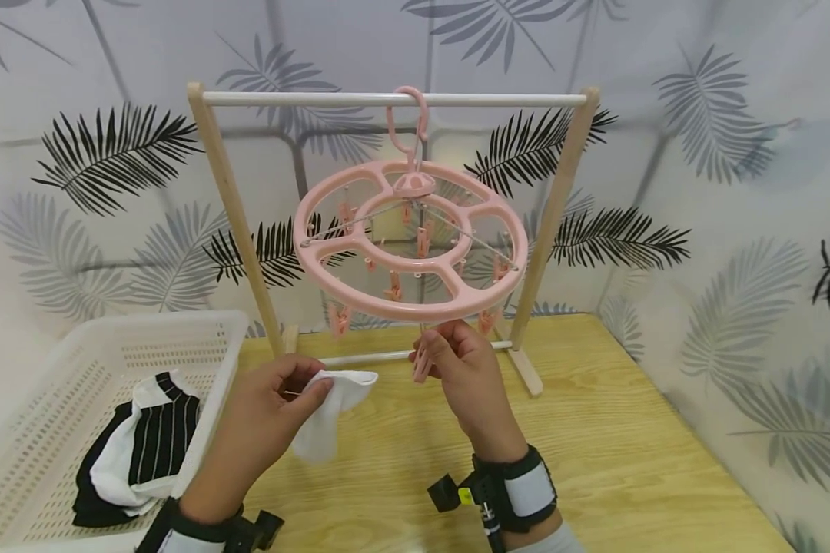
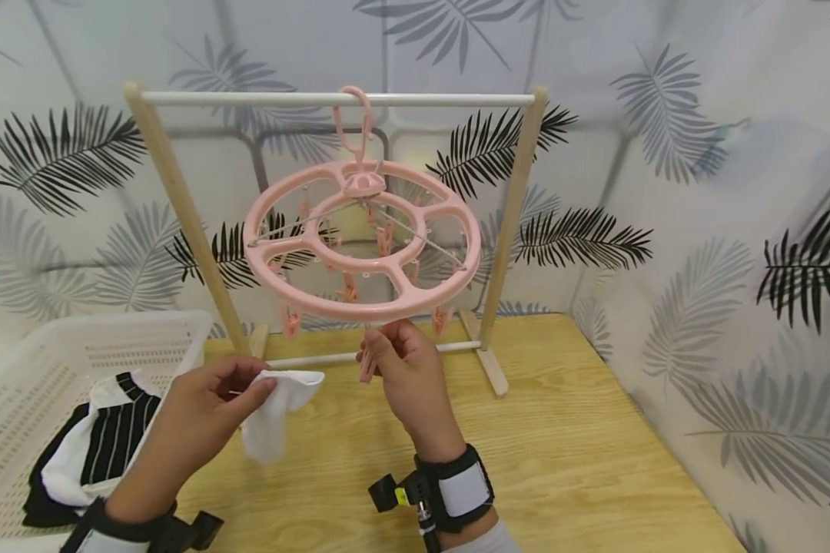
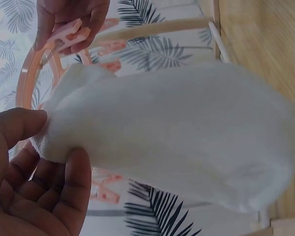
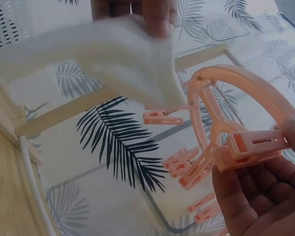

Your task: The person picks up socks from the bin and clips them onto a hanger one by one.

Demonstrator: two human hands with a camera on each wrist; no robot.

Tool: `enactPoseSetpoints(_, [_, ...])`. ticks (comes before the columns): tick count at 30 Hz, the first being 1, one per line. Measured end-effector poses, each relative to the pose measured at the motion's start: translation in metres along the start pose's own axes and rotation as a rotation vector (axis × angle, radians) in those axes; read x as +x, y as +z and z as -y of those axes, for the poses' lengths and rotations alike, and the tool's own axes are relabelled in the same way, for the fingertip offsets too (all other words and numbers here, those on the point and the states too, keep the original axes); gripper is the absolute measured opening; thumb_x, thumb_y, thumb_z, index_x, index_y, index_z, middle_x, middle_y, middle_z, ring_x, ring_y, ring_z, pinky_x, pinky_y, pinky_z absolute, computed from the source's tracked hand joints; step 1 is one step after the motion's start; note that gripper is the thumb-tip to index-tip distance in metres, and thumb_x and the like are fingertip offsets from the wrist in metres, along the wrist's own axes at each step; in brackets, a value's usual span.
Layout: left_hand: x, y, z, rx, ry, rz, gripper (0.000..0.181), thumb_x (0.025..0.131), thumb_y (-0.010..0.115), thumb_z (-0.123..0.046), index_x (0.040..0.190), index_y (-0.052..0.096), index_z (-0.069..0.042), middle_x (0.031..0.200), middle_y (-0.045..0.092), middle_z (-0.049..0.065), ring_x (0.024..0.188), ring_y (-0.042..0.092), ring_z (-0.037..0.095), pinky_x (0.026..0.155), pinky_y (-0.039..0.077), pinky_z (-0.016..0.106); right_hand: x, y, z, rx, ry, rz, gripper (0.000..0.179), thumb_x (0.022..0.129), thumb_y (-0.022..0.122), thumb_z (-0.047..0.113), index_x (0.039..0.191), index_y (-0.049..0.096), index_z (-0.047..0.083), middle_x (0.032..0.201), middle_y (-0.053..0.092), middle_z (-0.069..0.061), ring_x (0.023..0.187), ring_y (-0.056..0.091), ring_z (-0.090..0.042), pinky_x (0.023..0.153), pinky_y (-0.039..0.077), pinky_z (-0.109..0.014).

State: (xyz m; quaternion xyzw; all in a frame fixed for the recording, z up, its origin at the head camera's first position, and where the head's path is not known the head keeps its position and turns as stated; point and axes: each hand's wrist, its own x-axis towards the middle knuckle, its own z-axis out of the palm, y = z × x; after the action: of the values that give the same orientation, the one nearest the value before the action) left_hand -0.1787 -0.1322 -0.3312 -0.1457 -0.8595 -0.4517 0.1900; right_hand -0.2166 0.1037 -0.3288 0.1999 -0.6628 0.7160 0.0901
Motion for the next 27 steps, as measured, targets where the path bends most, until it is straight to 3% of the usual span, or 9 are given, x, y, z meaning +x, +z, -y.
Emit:
enactPoseSetpoints(7, [0.006,0.033,-0.004,-0.050,-0.089,0.048,0.013,0.085,0.070,-0.020,0.095,0.067,-0.012,0.083,0.067,0.002,0.074,0.060,0.009,0.068,0.054,0.034,0.001,-0.001,0.000,0.004,-0.014,-0.009,0.026,0.098,0.050,0.026,0.095,0.055,0.000,0.085,0.059,-0.015,0.080,0.057,-0.039,0.069,0.056,-0.037])
enactPoseSetpoints(14, [0.001,0.059,-0.003,-0.127,-0.107,0.056,0.009,0.084,0.070,-0.018,0.091,0.065,-0.015,0.083,0.066,0.000,0.073,0.060,0.009,0.066,0.054,0.033,0.001,-0.002,-0.002,0.013,-0.033,-0.012,0.029,0.096,0.052,0.028,0.093,0.056,-0.001,0.084,0.059,-0.016,0.074,0.057,-0.035,0.066,0.055,-0.030])
enactPoseSetpoints(19, [-0.002,0.069,-0.006,-0.180,-0.099,0.043,0.008,0.084,0.071,-0.018,0.090,0.066,-0.015,0.083,0.066,0.000,0.072,0.060,0.009,0.064,0.054,0.030,0.002,-0.003,-0.004,0.023,-0.040,-0.024,0.032,0.095,0.054,0.028,0.093,0.056,-0.004,0.081,0.059,-0.013,0.070,0.058,-0.029,0.061,0.053,-0.028])
enactPoseSetpoints(27, [-0.002,0.074,-0.013,-0.246,-0.062,0.037,0.008,0.084,0.071,-0.021,0.089,0.067,-0.018,0.083,0.066,0.000,0.071,0.059,0.009,0.064,0.053,0.031,0.003,-0.003,-0.004,0.016,-0.043,-0.049,0.033,0.094,0.056,0.027,0.091,0.057,-0.005,0.079,0.061,-0.011,0.074,0.060,-0.031,0.062,0.054,-0.028])
